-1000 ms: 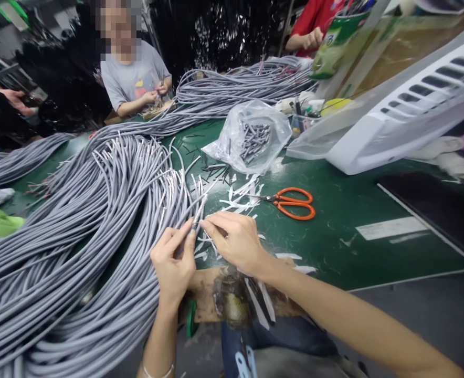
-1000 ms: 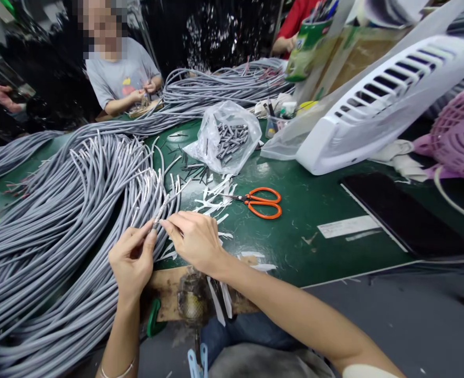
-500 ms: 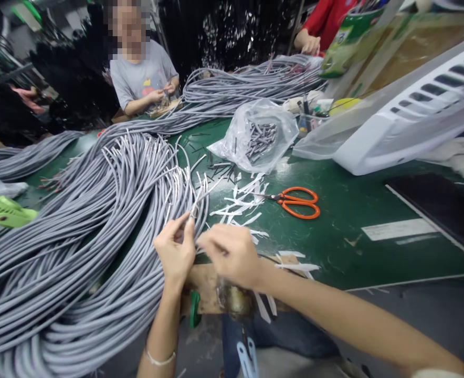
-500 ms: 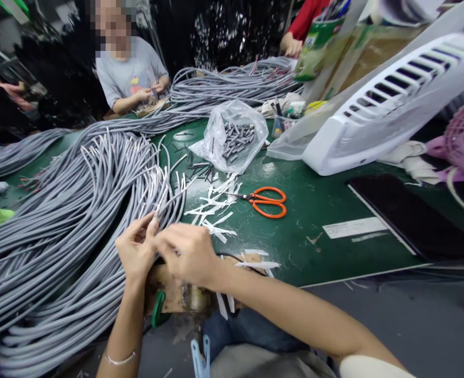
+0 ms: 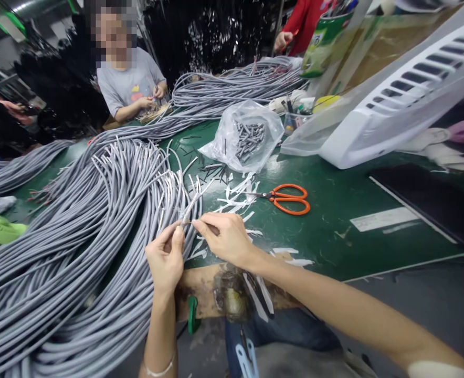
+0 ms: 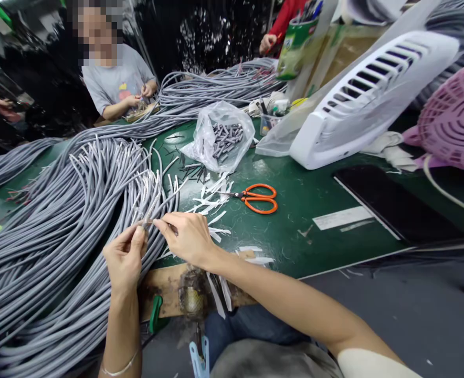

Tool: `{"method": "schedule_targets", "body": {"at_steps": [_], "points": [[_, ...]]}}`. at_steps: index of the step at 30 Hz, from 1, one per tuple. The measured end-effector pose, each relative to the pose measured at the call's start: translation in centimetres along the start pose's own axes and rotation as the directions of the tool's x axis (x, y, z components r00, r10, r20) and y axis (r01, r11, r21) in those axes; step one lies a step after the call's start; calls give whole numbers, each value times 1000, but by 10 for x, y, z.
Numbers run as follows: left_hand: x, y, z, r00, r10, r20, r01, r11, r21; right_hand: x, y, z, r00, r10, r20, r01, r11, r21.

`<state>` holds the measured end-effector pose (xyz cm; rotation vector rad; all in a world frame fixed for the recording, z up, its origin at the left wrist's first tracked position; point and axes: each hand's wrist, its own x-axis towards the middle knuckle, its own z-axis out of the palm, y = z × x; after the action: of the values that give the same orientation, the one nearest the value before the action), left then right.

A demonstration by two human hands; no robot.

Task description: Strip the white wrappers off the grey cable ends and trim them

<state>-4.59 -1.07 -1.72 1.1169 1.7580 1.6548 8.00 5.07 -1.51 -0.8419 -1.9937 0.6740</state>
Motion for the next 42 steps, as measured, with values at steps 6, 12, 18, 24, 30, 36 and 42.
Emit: {"method": "schedule_targets", "body": {"at_steps": [6,12,18,24,30,36,42], "points": [[-2,1,2,996,76,53,-81,991,104,0,-1,1,999,25,30,-26,998,51],[-5,5,7,963,256,85,-269,927,262,-2,3,-1,987,-142,-70,141,990,-20],[-3,5,10,978,207,-5,-190,907,375,-14,-8,5,857,-489,-165,481,872,-87],[4,8,4,997,74,12,-75,981,181,-13,-14,10,952,-283,-119,287,958,10],[2,8,-1,994,-43,100,46,999,-28,2,0,7,1000,-3,3,2,999,49],[1,5,-1,992,-34,121,34,999,1,1,-2,9,1000,11,23,-13,996,93],[-1,4,2,989,121,90,-137,970,201,0,-2,6,999,29,30,-32,994,109]]}}
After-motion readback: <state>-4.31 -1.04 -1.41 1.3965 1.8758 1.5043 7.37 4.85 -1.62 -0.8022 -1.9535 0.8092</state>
